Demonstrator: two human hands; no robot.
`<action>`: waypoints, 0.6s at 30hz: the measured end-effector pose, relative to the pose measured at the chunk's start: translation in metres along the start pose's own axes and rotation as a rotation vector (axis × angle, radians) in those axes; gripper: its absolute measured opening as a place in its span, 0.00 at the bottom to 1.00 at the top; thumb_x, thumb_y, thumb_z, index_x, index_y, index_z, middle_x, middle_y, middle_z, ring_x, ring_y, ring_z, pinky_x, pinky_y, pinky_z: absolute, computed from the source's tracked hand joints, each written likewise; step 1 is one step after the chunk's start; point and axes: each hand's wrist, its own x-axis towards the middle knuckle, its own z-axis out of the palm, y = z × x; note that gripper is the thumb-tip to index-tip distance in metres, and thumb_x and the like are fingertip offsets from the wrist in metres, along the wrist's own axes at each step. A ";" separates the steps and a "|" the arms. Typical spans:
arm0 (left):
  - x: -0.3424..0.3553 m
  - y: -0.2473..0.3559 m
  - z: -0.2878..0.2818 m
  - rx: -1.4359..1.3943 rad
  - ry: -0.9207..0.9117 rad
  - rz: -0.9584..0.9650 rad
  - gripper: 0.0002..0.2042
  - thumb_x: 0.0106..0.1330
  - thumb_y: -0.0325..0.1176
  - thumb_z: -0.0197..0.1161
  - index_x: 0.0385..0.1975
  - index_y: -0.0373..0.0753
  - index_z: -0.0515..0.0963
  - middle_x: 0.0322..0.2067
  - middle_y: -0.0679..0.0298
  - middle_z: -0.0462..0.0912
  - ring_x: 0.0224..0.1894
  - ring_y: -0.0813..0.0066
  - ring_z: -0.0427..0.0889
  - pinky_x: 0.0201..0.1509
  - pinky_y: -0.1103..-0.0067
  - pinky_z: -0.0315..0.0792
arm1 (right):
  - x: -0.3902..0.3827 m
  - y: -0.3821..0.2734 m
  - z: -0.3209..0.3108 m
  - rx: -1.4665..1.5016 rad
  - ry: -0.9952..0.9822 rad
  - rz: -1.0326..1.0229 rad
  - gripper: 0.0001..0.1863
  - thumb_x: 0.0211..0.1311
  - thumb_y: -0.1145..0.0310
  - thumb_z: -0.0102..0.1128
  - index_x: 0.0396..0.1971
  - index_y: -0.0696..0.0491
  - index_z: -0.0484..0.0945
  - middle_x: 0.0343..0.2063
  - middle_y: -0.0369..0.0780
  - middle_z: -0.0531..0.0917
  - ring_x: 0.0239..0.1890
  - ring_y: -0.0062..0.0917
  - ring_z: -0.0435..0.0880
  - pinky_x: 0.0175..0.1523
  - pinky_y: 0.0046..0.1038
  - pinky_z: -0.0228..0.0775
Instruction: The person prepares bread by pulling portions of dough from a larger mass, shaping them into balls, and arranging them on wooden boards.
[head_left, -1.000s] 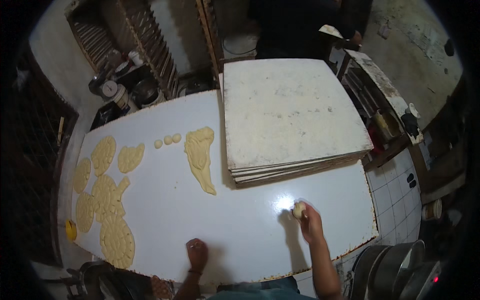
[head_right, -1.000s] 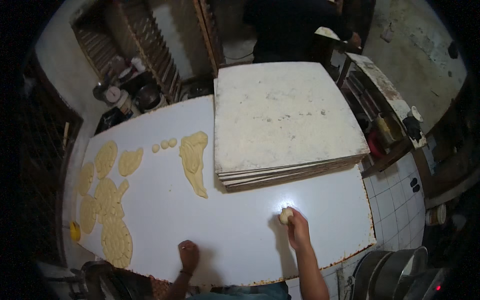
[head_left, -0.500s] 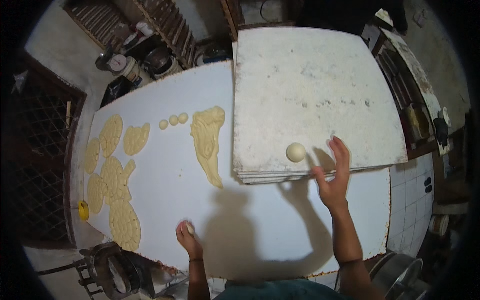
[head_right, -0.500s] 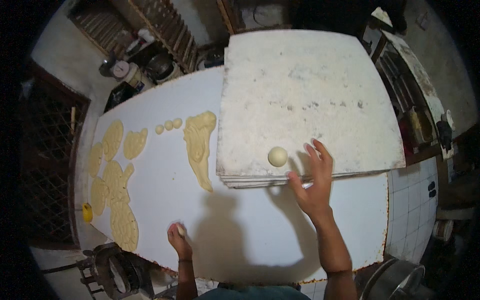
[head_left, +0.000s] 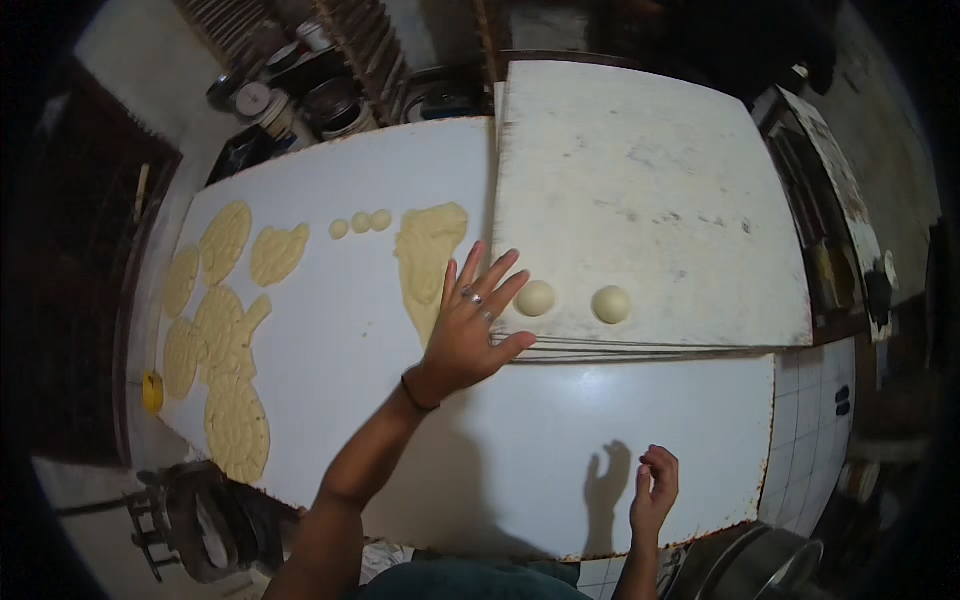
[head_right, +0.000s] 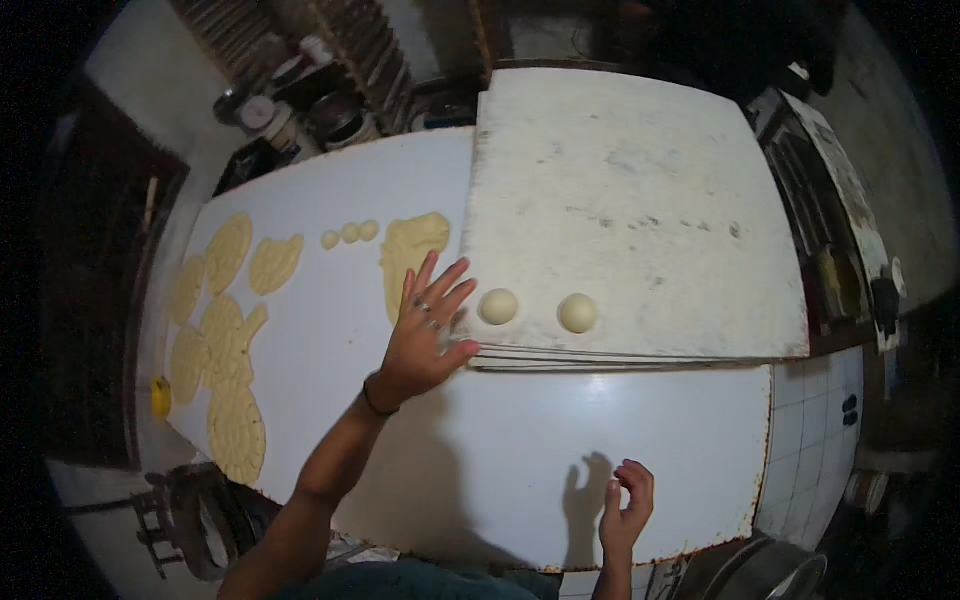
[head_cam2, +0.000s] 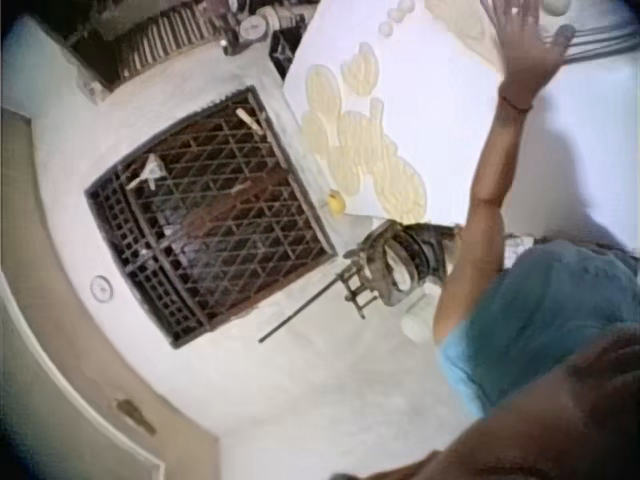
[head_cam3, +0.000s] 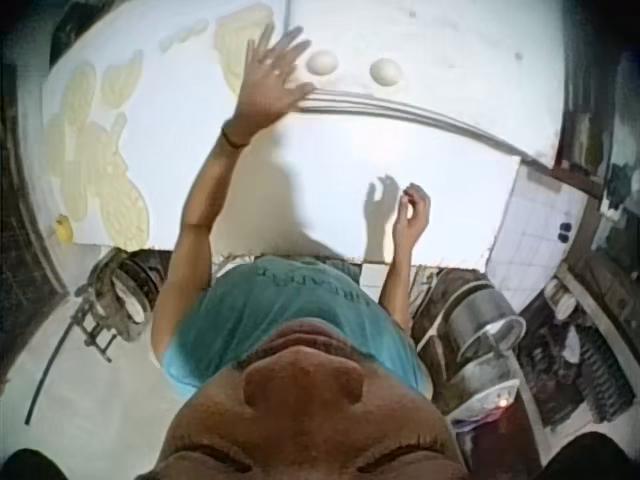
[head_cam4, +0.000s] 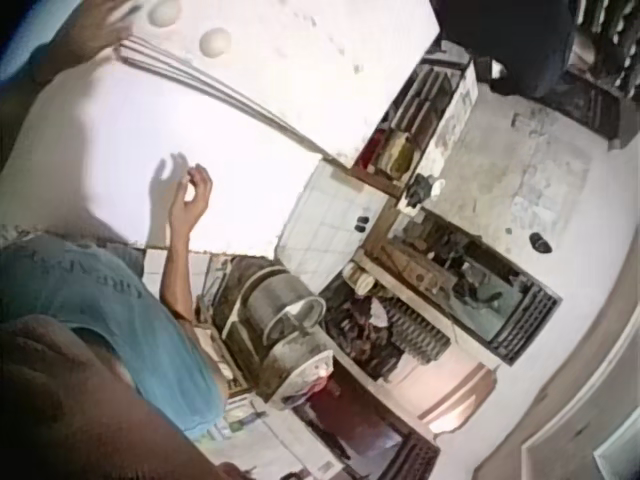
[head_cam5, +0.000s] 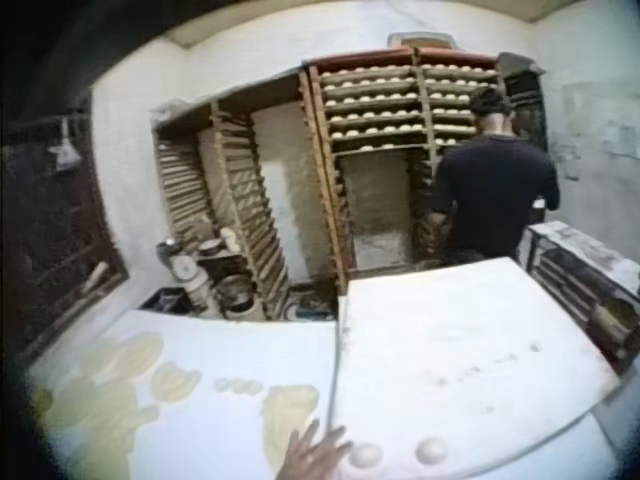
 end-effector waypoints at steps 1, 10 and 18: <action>-0.024 -0.012 -0.003 -0.068 0.110 -0.023 0.25 0.62 0.48 0.57 0.53 0.36 0.70 0.60 0.55 0.66 0.67 0.47 0.52 0.67 0.60 0.51 | -0.001 -0.005 0.009 0.039 0.019 0.003 0.07 0.59 0.74 0.52 0.37 0.59 0.75 0.43 0.44 0.75 0.42 0.29 0.75 0.46 0.27 0.71; -0.314 -0.016 -0.017 -0.533 -0.294 -0.447 0.16 0.66 0.38 0.55 0.51 0.39 0.71 0.51 0.60 0.74 0.52 0.61 0.73 0.56 0.71 0.67 | -0.014 -0.071 0.183 0.011 -0.599 -0.192 0.07 0.57 0.76 0.55 0.36 0.60 0.76 0.34 0.43 0.78 0.33 0.26 0.78 0.42 0.25 0.73; -0.446 -0.102 -0.114 -0.503 -0.003 -0.680 0.17 0.64 0.39 0.57 0.49 0.37 0.72 0.47 0.53 0.76 0.51 0.54 0.73 0.55 0.68 0.67 | -0.037 -0.174 0.493 0.020 -1.120 -0.526 0.11 0.57 0.71 0.60 0.38 0.59 0.77 0.36 0.44 0.82 0.38 0.28 0.82 0.44 0.27 0.73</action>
